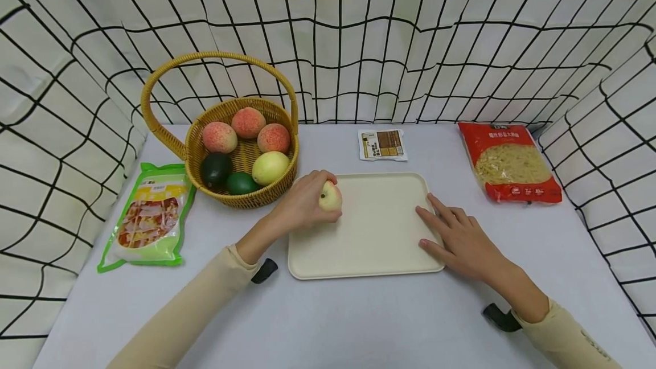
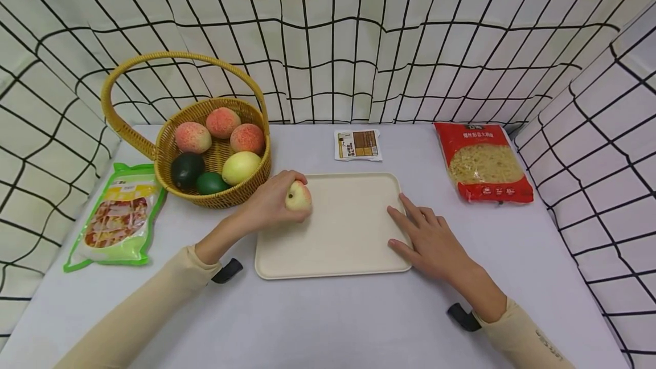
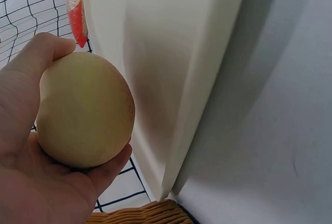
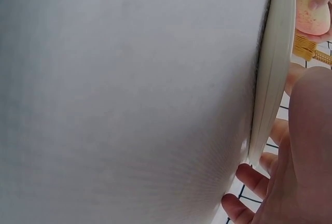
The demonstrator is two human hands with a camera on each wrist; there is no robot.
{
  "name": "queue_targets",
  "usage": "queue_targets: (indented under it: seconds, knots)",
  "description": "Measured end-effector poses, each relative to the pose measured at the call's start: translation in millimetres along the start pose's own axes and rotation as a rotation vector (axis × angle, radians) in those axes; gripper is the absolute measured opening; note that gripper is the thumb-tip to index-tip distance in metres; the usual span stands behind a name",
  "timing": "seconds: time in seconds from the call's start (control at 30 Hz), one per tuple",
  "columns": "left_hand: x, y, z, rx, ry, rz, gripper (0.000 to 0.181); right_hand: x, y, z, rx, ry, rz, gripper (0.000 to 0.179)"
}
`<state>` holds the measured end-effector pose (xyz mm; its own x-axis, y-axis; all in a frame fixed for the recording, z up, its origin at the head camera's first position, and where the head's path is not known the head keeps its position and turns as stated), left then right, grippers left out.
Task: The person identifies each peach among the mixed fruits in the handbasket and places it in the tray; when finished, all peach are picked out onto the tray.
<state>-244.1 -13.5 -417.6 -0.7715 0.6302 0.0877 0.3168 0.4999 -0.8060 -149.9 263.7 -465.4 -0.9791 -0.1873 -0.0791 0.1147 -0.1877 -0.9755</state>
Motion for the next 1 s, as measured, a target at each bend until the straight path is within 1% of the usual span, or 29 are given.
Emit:
queue_targets:
  seconds: [0.23,0.5,0.73,1.0]
  knots:
    - [-0.4,3.4,5.1,0.007,-0.029,0.004,0.060,-0.2,-1.1,1.0,0.011,-0.001,0.000,0.074]
    - [-0.1,3.7,4.8,-0.006,-0.036,0.006,0.066,-0.1,-1.7,0.9,0.015,0.004,0.009,0.074]
    - [0.0,3.5,3.7,-0.017,-0.026,0.000,0.072,0.6,-0.6,1.3,0.018,0.009,0.018,0.075]
    - [2.8,-3.3,-0.5,-0.042,0.011,-0.027,0.074,0.2,-1.5,1.4,0.023,0.011,0.019,0.074]
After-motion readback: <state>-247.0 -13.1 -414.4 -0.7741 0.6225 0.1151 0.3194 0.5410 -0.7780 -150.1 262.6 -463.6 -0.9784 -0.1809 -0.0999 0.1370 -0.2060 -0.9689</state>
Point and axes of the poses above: each hand's wrist, its own x-axis towards the middle knuckle, its own y-axis out of the palm, z = x × y, the point moved 10 cm from there along x, towards the middle knuckle, and after that the axes turned 11 degrees about y, right-handed, at the moved point
